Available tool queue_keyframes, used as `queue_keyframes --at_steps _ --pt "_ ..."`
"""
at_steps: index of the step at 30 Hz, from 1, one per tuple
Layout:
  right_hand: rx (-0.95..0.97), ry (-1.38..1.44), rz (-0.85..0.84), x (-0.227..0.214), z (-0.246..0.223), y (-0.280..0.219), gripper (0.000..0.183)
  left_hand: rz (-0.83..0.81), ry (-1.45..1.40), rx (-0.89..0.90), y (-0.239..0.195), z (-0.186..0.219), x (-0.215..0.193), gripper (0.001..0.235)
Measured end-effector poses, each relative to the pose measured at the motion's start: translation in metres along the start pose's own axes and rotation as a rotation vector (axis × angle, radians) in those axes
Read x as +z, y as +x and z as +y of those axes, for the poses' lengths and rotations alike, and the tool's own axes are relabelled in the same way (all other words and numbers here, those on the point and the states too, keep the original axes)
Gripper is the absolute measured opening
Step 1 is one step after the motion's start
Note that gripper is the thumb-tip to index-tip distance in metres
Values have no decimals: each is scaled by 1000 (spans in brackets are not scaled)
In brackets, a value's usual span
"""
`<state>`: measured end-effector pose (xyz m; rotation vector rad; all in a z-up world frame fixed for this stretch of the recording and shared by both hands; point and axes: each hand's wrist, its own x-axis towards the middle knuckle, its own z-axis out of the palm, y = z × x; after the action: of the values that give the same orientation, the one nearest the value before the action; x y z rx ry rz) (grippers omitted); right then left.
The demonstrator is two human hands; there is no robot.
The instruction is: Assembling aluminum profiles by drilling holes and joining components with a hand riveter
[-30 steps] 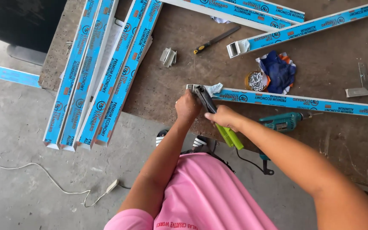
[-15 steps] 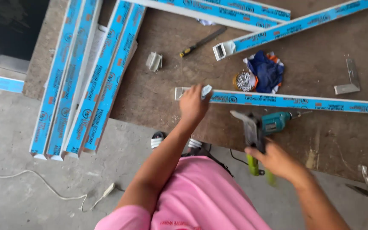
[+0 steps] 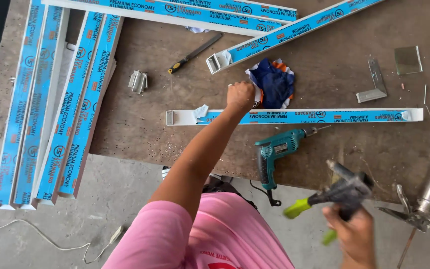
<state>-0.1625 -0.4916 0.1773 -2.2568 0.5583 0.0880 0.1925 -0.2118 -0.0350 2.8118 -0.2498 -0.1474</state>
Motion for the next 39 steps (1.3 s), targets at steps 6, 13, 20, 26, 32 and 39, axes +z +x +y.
queue_keyframes --at_steps 6,13,20,26,32,39 --pt "-58 1027 -417 79 -16 50 39 -100 65 54 -14 -7 -6 30" --pt "-5 1129 -513 118 -44 95 51 56 -619 -253 -38 -1 -68 22" --pt "110 1157 -575 148 -57 108 55 362 -1907 -190 -112 80 -136 27" --pt "113 1113 -652 153 -64 112 54 587 -1932 -169 -128 96 -138 20" --pt "110 1091 -634 155 -63 112 50 643 -1821 -146 -129 92 -135 18" --pt "70 1098 -565 132 -61 109 46 337 -2132 -303 -131 97 -140 27"
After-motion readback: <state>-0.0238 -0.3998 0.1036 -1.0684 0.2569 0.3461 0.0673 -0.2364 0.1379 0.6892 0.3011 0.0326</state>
